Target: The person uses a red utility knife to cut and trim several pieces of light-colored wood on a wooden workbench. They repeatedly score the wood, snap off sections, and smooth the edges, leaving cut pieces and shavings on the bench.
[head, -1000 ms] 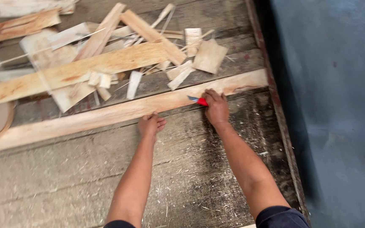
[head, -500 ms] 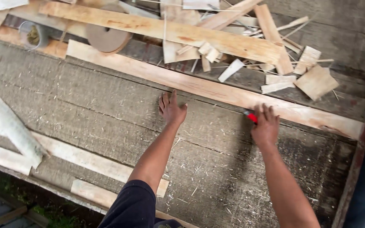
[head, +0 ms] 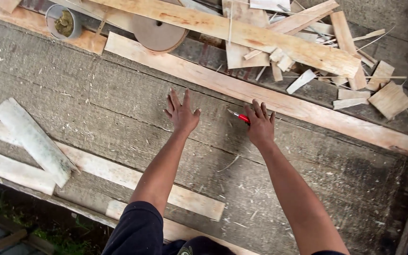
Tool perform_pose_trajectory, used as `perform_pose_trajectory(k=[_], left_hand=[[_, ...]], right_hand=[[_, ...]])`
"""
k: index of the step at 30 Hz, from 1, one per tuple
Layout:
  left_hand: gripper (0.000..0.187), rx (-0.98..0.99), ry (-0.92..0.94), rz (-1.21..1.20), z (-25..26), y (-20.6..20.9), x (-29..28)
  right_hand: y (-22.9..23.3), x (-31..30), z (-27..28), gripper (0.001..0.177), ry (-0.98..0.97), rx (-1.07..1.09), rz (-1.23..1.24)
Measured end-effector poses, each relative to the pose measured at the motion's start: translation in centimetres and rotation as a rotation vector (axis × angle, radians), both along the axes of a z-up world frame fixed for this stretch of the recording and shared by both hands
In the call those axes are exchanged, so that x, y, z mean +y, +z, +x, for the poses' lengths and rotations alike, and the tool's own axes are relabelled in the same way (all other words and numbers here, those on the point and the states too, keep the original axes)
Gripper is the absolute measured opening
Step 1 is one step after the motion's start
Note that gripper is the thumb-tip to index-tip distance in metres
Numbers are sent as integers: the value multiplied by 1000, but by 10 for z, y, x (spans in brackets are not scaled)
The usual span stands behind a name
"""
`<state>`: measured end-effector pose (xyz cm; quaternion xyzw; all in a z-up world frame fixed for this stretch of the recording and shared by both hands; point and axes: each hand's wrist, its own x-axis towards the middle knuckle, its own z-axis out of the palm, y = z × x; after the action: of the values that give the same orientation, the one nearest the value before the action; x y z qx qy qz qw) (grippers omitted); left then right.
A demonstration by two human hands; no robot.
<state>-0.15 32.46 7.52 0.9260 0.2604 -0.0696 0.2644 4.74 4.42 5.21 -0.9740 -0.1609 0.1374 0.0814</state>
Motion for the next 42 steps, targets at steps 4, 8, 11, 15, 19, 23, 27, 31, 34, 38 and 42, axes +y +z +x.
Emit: perform_pose_trajectory(k=[4, 8, 11, 15, 19, 23, 27, 31, 34, 38, 42], left_hand=[[90, 3, -92, 55, 17, 19, 70], [90, 32, -203, 133, 35, 42, 141], [94, 76, -284, 185, 59, 44, 192], [100, 129, -397, 220, 90, 46, 239], [99, 125, -468, 199, 107, 16, 267], [95, 76, -532, 260, 109, -1, 273], [92, -7, -513, 319, 109, -18, 278], [90, -21, -518, 331, 111, -28, 281], [82, -33, -545, 406, 118, -42, 292], [69, -101, -591, 409, 120, -52, 304], [63, -94, -589, 421, 118, -50, 306]], right_hand=[[8, 63, 14, 92, -44, 16, -49], [23, 129, 24, 92, -26, -20, 23], [27, 168, 40, 88, -57, 8, 28], [24, 189, 57, 81, -180, 97, -20], [29, 198, 60, 77, -192, 128, -59], [19, 198, 68, 71, -214, 105, -56], [11, 194, 70, 71, -202, 78, -38], [-19, 177, 71, 72, -188, 69, -20], [4, 189, 68, 72, -186, 54, -26], [-7, 182, 69, 73, -189, 60, -9], [-4, 184, 68, 74, -185, 59, -10]])
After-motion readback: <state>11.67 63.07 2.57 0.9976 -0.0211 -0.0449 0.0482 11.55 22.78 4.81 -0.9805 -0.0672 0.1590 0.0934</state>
